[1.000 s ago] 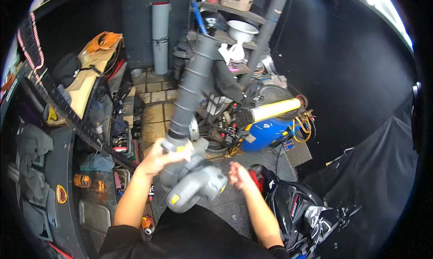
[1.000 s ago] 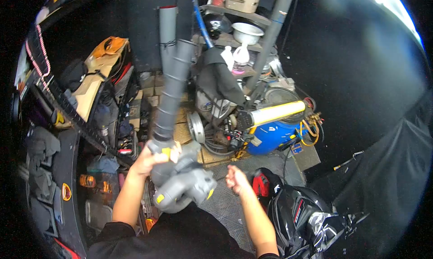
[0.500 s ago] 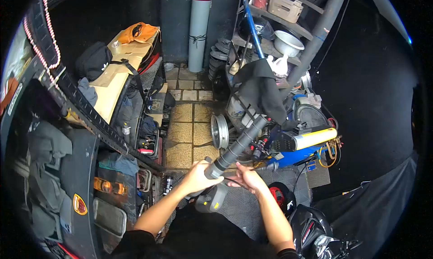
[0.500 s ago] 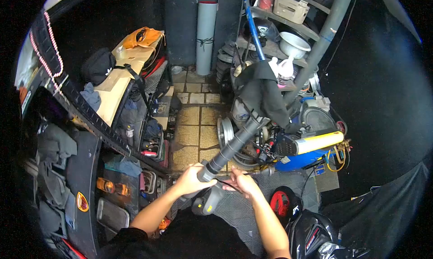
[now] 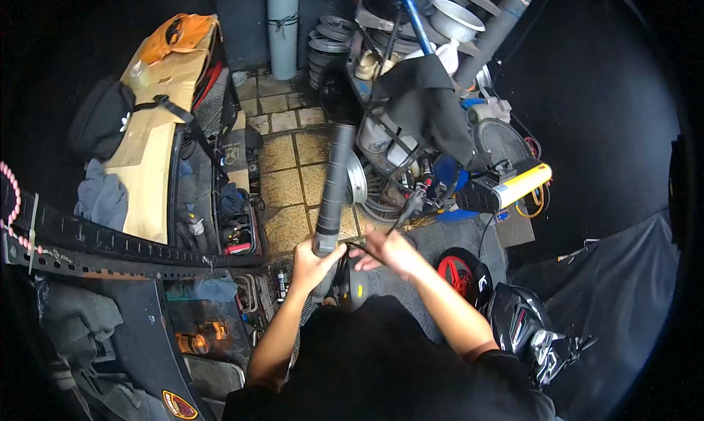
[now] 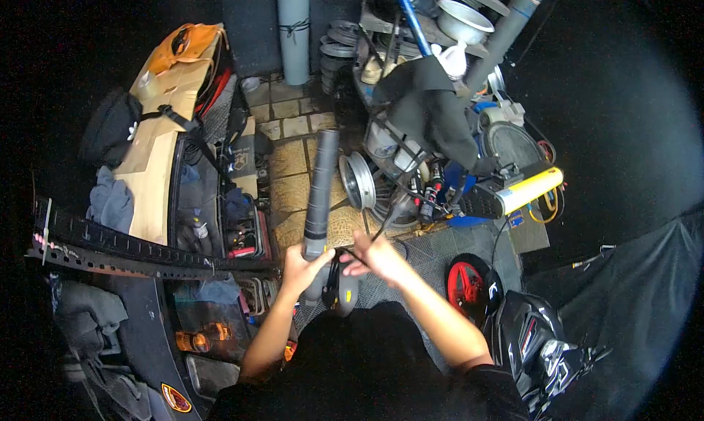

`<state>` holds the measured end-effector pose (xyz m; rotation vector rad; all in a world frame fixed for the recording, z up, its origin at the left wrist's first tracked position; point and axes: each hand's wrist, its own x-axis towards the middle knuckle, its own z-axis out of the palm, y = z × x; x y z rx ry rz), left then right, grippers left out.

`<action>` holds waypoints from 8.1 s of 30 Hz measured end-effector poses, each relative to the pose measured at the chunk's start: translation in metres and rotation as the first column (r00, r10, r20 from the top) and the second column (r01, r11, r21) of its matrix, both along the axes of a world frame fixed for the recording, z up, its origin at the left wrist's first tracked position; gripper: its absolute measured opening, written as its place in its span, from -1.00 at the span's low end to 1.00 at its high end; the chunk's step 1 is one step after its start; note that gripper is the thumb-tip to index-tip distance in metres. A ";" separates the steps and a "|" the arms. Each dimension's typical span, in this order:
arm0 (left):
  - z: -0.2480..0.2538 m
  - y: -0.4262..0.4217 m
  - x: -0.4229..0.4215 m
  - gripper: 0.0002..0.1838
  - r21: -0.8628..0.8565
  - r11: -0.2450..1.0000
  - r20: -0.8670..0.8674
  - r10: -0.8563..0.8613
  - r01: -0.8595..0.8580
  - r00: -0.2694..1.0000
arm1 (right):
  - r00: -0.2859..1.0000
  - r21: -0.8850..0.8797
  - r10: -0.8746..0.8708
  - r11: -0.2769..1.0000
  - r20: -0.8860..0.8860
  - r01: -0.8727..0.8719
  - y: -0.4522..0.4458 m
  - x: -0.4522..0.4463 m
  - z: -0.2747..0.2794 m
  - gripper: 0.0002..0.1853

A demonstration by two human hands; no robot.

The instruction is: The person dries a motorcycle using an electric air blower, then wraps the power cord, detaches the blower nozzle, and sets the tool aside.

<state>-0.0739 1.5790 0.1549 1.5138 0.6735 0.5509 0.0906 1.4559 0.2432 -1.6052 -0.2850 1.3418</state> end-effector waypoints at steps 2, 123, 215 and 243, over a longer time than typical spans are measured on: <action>-0.009 0.008 0.000 -0.68 -0.061 0.990 -0.055 0.127 -0.131 0.990 | 0.959 0.026 0.049 0.998 0.278 -0.058 -0.004 -0.032 -0.018 -0.44; -0.158 0.379 0.032 -0.47 0.866 0.500 -0.499 0.857 -0.021 -0.129 | 0.044 0.259 0.880 0.186 -0.474 -0.948 0.656 -0.010 -0.261 -0.35; -0.149 0.115 0.085 -0.65 0.072 0.532 -0.532 0.736 -0.844 0.419 | -0.119 0.148 0.875 -0.211 0.469 -0.966 0.595 0.089 -0.408 -0.91; -0.232 -0.558 0.044 -0.64 -0.460 -0.878 -0.418 0.083 0.133 -0.904 | -0.999 -0.493 -0.019 -0.870 0.032 0.000 -0.074 -0.434 -0.400 -0.75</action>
